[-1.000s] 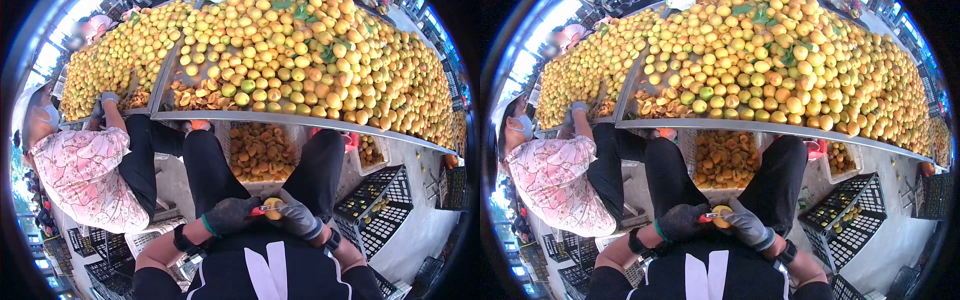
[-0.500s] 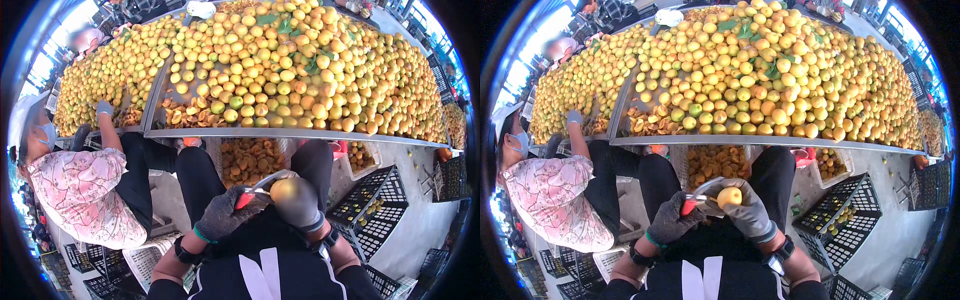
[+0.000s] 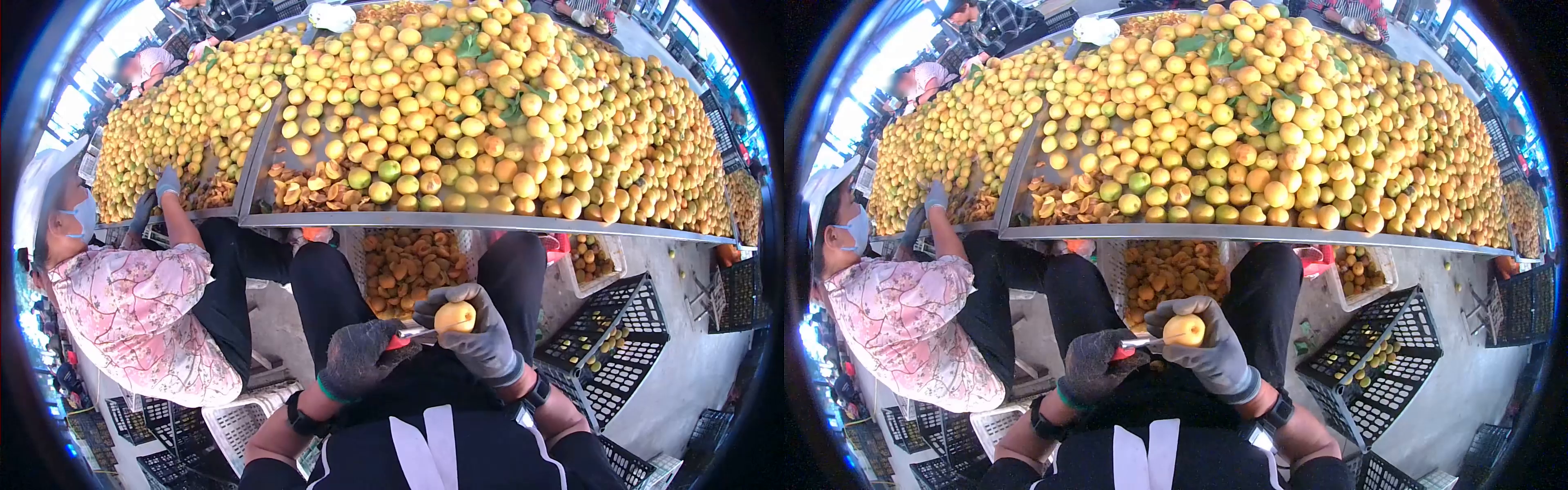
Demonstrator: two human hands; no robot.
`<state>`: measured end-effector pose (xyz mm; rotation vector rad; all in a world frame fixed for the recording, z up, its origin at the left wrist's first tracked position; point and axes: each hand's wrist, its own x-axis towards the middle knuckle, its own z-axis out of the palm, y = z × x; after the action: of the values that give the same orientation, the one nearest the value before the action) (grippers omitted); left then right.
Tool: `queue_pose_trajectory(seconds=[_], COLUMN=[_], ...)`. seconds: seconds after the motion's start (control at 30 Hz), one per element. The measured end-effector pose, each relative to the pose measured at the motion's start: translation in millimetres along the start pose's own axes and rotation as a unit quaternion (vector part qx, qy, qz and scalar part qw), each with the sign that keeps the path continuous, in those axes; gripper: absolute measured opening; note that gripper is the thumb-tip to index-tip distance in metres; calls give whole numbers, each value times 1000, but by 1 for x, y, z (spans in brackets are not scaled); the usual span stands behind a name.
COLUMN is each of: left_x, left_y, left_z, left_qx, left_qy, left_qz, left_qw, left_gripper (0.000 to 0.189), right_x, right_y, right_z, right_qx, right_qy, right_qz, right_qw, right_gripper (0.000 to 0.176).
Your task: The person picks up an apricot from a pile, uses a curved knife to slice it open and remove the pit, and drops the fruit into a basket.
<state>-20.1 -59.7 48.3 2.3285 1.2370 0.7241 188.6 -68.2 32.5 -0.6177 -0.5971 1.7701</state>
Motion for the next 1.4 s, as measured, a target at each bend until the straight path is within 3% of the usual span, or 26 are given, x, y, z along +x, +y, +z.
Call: queue_pose_trajectory(seconds=[0.1,0.3,0.4,0.47,0.53,0.6,0.7,0.83,0.93,1.0,1.03,1.1,1.23,1.3,1.4], left_x=[-1,-5,-5,-4,-3,-5,-5,0,0,-3,-3,-3,2,1,-3], left_y=[-4,-4,-1,2,1,-4,-4,5,6,5,6,6,9,7,7], left_z=[2,5,8,5,7,12,9,2,1,4,5,8,3,2,1], left_qx=[75,115,40,7,-29,-150,-184,-165,-126,-59,-59,-32,20,58,80], left_qy=[-62,-102,-22,-21,-20,65,47,19,-23,-30,-30,-37,-55,-71,-121], left_qz=[-7,-28,-88,-137,-183,-171,-173,-170,-187,-156,-156,-131,-87,-46,-71], left_qw=[995,988,995,990,982,972,966,971,974,986,986,990,995,995,987], left_gripper=[37,31,28,28,27,29,30,30,24,26,26,27,24,23,32], right_x=[-1,-1,1,2,3,2,2,1,2,2,0,-2,-6,-7,-9], right_y=[-1,6,0,-2,0,1,1,5,6,9,9,3,-7,-8,-4], right_z=[3,2,12,14,8,0,-7,-14,-19,-22,-20,-9,-3,-3,-14], right_qx=[7,4,5,9,269,294,365,362,335,180,180,-76,-47,-125,-196], right_qy=[-6,-5,-15,-27,-7,-9,-18,-23,-24,-25,-25,61,19,-2,-35], right_qz=[-9,-18,-11,-4,49,63,94,83,75,-9,-10,-75,-42,-33,-54], right_qw=[1000,1000,1000,1000,962,954,926,928,939,983,983,992,998,992,979], right_gripper=[54,55,56,55,56,57,63,62,61,57,57,52,54,53,53])
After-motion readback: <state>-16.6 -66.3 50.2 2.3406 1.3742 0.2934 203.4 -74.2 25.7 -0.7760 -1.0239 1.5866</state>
